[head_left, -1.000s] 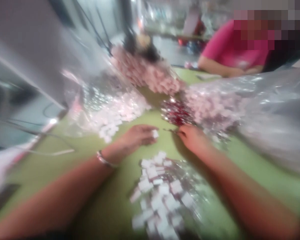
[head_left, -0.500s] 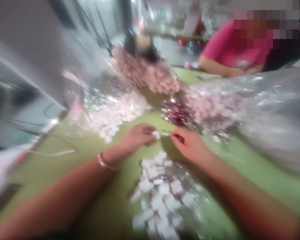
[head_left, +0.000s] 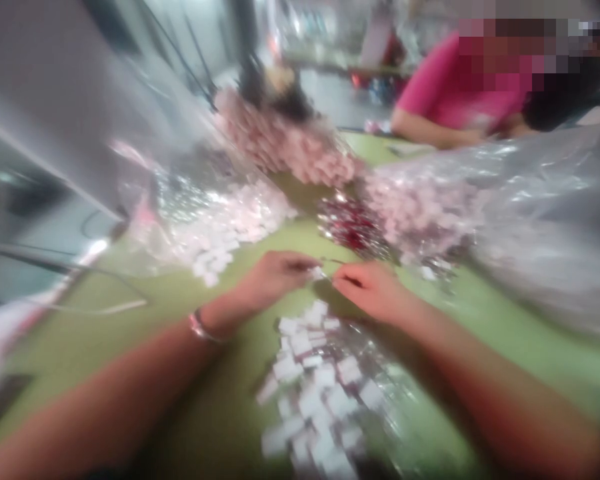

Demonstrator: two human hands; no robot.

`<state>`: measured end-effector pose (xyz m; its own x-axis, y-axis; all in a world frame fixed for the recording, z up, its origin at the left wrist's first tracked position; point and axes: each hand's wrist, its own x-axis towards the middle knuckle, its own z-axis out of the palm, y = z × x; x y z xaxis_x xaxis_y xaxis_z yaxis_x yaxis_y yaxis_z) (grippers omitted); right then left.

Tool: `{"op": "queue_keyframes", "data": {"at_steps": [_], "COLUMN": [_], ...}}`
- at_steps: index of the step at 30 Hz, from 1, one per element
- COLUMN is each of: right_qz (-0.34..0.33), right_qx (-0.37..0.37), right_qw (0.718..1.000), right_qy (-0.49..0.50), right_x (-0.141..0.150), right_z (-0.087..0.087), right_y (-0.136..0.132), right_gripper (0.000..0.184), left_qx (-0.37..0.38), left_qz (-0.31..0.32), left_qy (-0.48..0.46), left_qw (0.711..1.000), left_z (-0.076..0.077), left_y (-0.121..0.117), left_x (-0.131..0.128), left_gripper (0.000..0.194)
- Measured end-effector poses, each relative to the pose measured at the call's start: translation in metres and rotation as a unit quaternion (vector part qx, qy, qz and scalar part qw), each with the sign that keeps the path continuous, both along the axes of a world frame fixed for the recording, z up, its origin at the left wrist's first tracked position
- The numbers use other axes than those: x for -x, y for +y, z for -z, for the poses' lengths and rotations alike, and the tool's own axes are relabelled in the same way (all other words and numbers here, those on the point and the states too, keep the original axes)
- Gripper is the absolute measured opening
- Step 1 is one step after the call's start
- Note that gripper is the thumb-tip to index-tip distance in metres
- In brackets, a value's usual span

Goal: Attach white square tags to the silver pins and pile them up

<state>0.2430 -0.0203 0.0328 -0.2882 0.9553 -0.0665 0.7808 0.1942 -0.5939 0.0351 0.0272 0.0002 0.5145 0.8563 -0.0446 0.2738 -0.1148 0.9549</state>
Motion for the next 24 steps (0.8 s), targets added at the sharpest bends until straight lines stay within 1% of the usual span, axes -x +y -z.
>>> {"op": "queue_keyframes", "data": {"at_steps": [2,4,6,9,11,12,13,15,18,21,24], "right_qz": [-0.015,-0.015,0.008,0.045,0.058,0.061,0.062,0.058,0.036,0.006,-0.007], "right_qx": [0.044,0.093,0.139,0.198,0.225,0.231,0.228,0.194,0.105,0.033,-0.014], "right_qw": [0.999,0.996,0.99,0.978,0.971,0.969,0.969,0.977,0.992,0.999,1.0], "right_qy": [-0.001,0.007,0.025,0.053,0.064,0.068,0.069,0.069,0.057,0.022,-0.027], "right_x": [0.001,0.001,0.001,0.0,0.0,0.001,0.002,0.004,0.009,0.012,0.013], "right_z": [-0.003,-0.006,-0.01,-0.014,-0.014,-0.014,-0.014,-0.012,-0.007,0.002,0.011], "right_y": [0.0,0.0,0.0,-0.001,-0.001,-0.001,-0.001,-0.002,-0.003,-0.002,-0.001], "right_gripper": [0.02,0.018,0.015,0.014,0.016,0.018,0.019,0.022,0.022,0.023,0.022], "left_qx": [-0.016,-0.049,-0.094,-0.184,-0.234,-0.246,-0.245,-0.208,-0.115,-0.062,-0.05], "left_qz": [0.012,0.032,0.043,0.047,0.071,0.085,0.091,0.069,0.016,0.007,0.014], "left_qy": [-0.002,-0.012,-0.022,-0.021,-0.013,-0.007,0.0,0.013,0.022,0.034,0.056], "left_qw": [1.0,0.998,0.994,0.982,0.97,0.966,0.965,0.976,0.993,0.997,0.997], "left_z": [0.0,0.001,0.0,-0.004,-0.006,-0.006,-0.006,-0.001,0.009,0.017,0.014], "left_y": [0.0,0.0,-0.002,-0.006,-0.009,-0.009,-0.01,-0.008,-0.005,-0.006,-0.008], "left_x": [0.0,0.0,-0.001,-0.003,-0.005,-0.006,-0.006,-0.006,-0.004,-0.005,-0.008], "left_gripper": [0.02,0.016,0.014,0.014,0.016,0.017,0.018,0.018,0.017,0.019,0.019]}}
